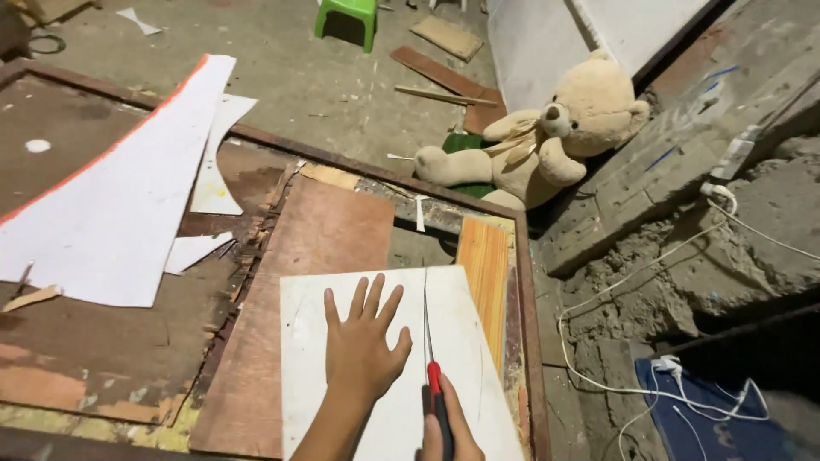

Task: A person uses a utility knife to cut a white foam board along a marked line on a low workbench.

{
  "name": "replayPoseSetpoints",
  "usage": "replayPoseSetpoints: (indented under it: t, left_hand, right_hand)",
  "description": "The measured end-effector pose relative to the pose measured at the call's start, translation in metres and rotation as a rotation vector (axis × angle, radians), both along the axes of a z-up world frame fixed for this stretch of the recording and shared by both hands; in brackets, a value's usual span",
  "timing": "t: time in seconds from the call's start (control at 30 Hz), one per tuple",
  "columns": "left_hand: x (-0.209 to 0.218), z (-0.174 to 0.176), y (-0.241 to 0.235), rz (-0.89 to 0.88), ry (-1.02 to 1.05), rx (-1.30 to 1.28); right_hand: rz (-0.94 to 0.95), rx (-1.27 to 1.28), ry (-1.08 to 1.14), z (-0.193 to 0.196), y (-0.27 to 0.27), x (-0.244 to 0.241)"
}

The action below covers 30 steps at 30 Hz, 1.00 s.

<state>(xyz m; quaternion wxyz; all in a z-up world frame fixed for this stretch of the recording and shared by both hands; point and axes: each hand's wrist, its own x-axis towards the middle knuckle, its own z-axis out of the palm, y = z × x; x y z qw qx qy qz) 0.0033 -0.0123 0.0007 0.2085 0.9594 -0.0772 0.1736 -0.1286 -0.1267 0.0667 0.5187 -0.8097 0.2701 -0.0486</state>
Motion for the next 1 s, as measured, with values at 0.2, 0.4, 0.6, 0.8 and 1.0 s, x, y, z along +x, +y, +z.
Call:
replayPoseSetpoints:
  t: [0.2, 0.4, 0.6, 0.8, 1.0]
  left_hand:
    - [0.012, -0.003, 0.011, 0.004, -0.071, 0.005]
    - [0.005, -0.006, 0.023, 0.037, -0.098, 0.079]
    - [-0.019, -0.009, 0.015, 0.009, -0.176, 0.110]
    - [-0.016, -0.010, 0.012, 0.014, -0.125, 0.021]
    - [-0.023, -0.019, 0.011, 0.033, -0.120, 0.058]
  right_hand:
    - [-0.164, 0.122, -0.042, 0.015, 0.020, 0.020]
    - [-0.080, 0.232, -0.094, 0.016, 0.023, 0.024]
    - [0.058, 0.186, -0.179, -0.031, -0.007, 0.022]
    - [0.252, 0.067, -0.112, -0.078, -0.033, 0.015]
    - [0.074, -0.046, 0.006, 0.006, -0.010, -0.004]
